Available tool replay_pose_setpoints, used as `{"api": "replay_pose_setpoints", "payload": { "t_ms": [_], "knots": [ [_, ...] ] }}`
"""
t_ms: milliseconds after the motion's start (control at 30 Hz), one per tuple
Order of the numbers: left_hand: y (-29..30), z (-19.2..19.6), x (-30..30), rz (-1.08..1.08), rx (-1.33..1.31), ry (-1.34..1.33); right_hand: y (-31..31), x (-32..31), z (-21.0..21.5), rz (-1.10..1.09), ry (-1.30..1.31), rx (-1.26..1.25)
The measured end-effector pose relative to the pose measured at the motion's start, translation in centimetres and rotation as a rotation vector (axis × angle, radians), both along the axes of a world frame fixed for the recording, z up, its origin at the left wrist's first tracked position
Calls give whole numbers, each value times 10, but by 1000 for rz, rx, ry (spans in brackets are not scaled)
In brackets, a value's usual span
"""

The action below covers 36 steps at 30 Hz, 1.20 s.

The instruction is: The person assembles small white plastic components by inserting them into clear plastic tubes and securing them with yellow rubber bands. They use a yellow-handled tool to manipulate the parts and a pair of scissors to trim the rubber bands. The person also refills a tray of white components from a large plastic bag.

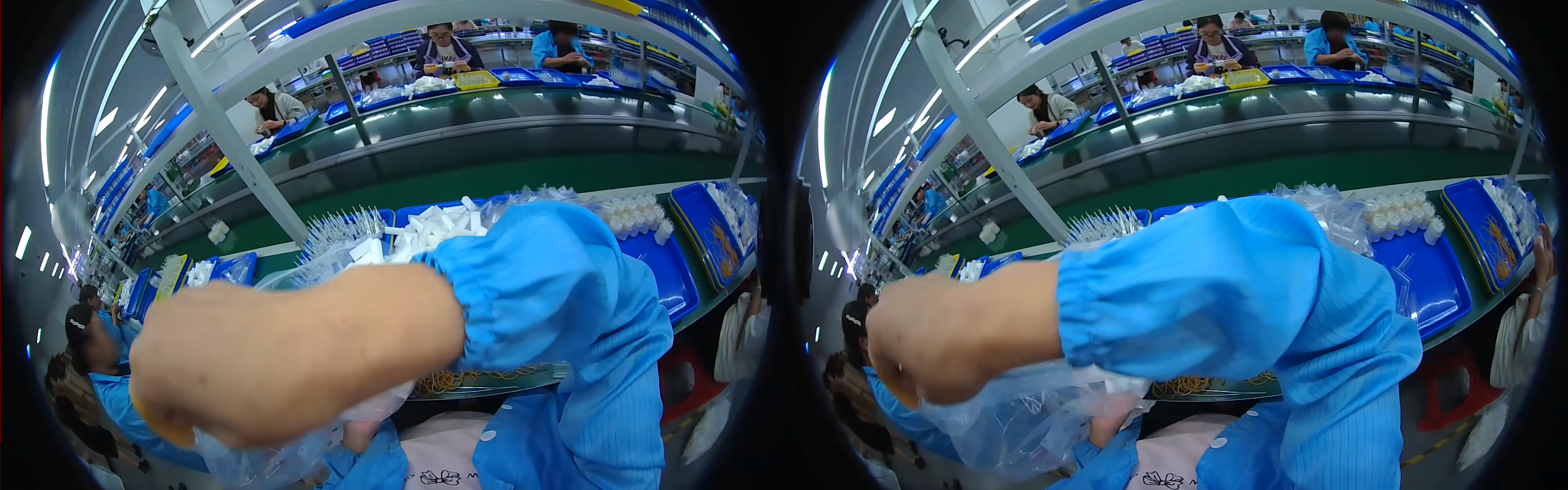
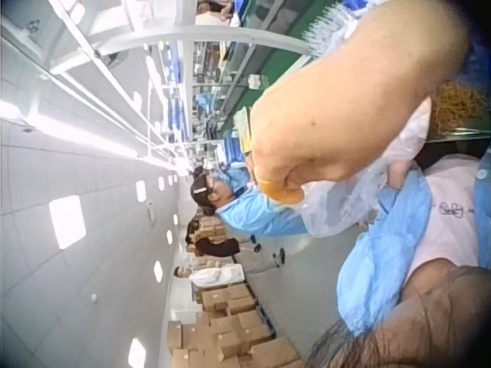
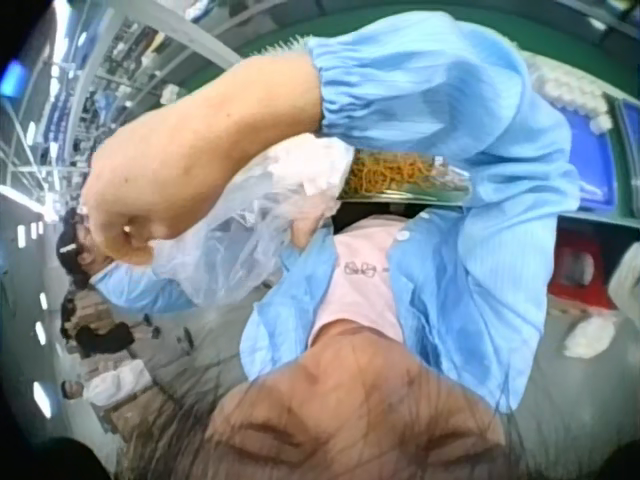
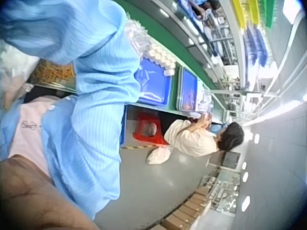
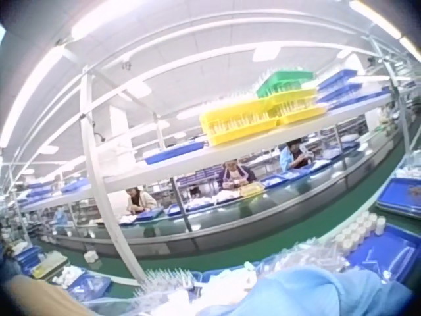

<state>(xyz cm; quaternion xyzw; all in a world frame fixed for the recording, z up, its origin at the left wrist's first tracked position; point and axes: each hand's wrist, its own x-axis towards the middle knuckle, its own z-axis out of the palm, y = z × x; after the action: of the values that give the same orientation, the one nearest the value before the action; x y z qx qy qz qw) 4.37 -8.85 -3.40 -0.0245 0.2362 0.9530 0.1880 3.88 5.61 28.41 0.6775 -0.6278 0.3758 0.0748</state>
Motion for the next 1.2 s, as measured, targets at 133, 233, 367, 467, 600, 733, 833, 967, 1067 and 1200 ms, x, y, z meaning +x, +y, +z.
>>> {"api": "replay_pose_setpoints", "payload": {
  "t_ms": [133,233,367,467,600,733,833,967,1067,1200],
  "knots": [
    [-9,-6,-1,23,-6,4,7,-29,-15,28,-88,-121],
    [-8,-5,-5,22,-19,18,29,-35,-12,-56,-143,-121],
    [-15,-3,-9,56,-43,46,45,-36,-5,-152,-192,-101],
    [-19,-2,-16,73,-68,68,54,-37,-2,-193,-218,-104],
    [-27,0,-23,105,-105,112,64,-39,0,-211,-248,-204],
    [-27,10,-32,115,-151,182,74,-50,-2,-160,-235,-358],
    [-19,21,-44,106,-193,252,88,-46,3,-259,-331,-310],
    [3,37,-62,88,-249,360,102,-58,2,-304,-225,-408],
    [16,43,-67,79,-275,415,118,-42,4,-276,-129,-392],
    [20,50,-66,74,-306,449,134,-40,2,-335,-129,-469]
  ]
}}
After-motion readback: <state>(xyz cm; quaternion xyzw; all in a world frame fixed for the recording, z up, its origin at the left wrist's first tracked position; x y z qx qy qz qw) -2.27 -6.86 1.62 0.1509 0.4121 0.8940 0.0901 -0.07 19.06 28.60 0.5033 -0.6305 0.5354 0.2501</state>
